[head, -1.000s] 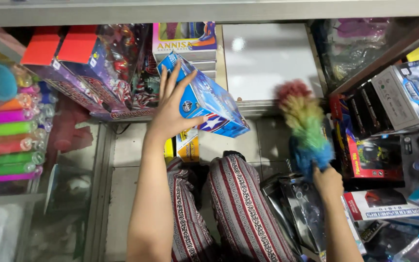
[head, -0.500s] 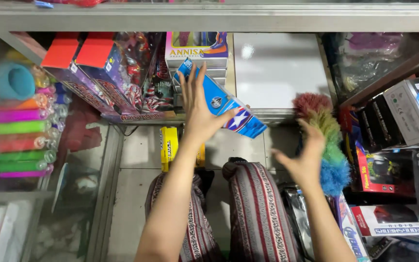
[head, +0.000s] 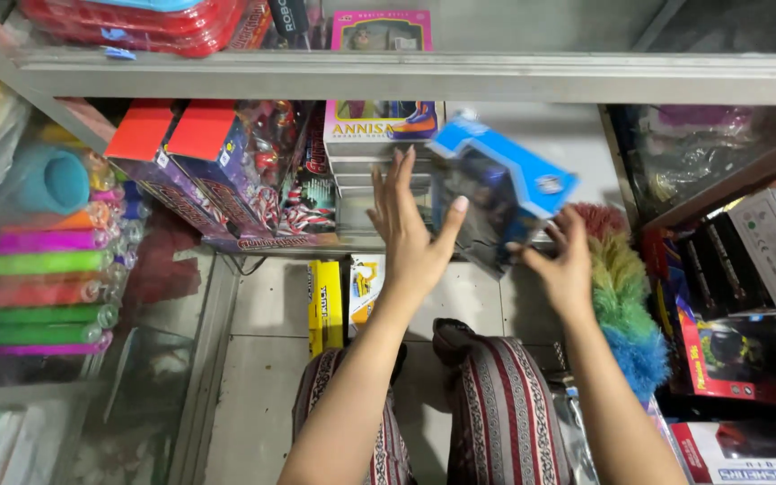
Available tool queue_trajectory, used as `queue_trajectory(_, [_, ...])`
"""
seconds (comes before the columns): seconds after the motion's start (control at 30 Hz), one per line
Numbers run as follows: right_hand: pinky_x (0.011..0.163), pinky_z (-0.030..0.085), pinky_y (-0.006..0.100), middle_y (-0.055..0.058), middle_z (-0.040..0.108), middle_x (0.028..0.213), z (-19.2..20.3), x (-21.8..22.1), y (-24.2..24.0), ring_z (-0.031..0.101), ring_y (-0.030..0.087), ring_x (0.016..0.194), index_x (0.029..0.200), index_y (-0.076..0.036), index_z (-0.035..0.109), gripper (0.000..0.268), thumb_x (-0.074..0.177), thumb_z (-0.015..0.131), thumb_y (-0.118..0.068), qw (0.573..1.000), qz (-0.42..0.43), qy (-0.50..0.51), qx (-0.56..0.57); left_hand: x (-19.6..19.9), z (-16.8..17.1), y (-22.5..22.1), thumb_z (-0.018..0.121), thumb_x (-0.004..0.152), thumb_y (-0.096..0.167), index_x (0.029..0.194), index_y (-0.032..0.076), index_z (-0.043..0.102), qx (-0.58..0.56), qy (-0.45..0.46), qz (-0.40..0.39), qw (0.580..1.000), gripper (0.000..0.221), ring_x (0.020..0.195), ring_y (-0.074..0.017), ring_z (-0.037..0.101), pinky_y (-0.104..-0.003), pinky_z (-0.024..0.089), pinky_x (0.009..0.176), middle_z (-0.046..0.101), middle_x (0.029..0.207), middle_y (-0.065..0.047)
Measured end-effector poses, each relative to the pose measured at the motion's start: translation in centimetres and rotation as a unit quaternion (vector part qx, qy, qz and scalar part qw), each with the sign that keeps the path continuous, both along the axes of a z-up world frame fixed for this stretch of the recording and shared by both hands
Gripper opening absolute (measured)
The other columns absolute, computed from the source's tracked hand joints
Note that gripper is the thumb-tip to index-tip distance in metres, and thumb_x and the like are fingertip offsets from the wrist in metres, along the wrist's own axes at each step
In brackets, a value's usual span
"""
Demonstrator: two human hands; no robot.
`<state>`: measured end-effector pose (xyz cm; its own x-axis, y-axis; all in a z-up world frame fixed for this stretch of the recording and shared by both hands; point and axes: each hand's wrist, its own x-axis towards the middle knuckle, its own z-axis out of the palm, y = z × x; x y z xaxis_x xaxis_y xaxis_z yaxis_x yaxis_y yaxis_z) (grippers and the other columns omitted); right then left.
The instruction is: Dusting toy boxes and play sets on store shelves using a colorful duster.
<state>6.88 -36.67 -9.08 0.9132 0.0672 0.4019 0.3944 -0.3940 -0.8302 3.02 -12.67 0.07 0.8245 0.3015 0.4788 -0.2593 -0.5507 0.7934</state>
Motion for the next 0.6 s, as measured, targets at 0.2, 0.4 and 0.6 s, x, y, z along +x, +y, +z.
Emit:
queue_trajectory(0.2, [0.096,0.055,0.04,0.01,0.057,0.144,0.3,4.6,-5.2,0.06,0.026,0.128,0.153,-0.008,0.036,0.074,0.09,0.069,0.011,0.946,0.059,0.095,0.305,-0.2,0.7,2.0,0.072,0.093,0.044,0.16,0.018,0.029,-0.011,0.054,0.011,0.998,0.084,0.162,-0.0461,0.007,-0.08,0.009,0.115,0.026,0.17,-0.015])
queue_trajectory(0.4, [0.092,0.057,0.047,0.004,0.057,0.14,2.2,15.0,-6.7,0.062,0.024,0.124,0.154,-0.02,0.035,0.077,0.091,0.068,0.01,0.946,0.041,0.137,0.29,-0.8,1.7,2.6,0.073,0.091,0.04,0.158,0.017,0.03,-0.008,0.078,0.001,0.997,0.082,0.159,-0.0467,0.008,-0.078,0.009,0.115,0.025,0.169,-0.016])
queue_trajectory(0.6, [0.101,0.055,0.042,0.013,0.059,0.133,-6.1,31.8,-7.7,0.06,0.024,0.116,0.149,-0.006,0.043,0.05,0.104,0.06,0.005,0.924,0.181,0.128,0.313,-0.4,1.0,3.2,0.069,0.099,0.036,0.158,0.012,0.031,0.02,0.059,0.014,0.998,0.075,0.161,-0.0467,0.011,-0.077,0.006,0.12,0.028,0.169,-0.017])
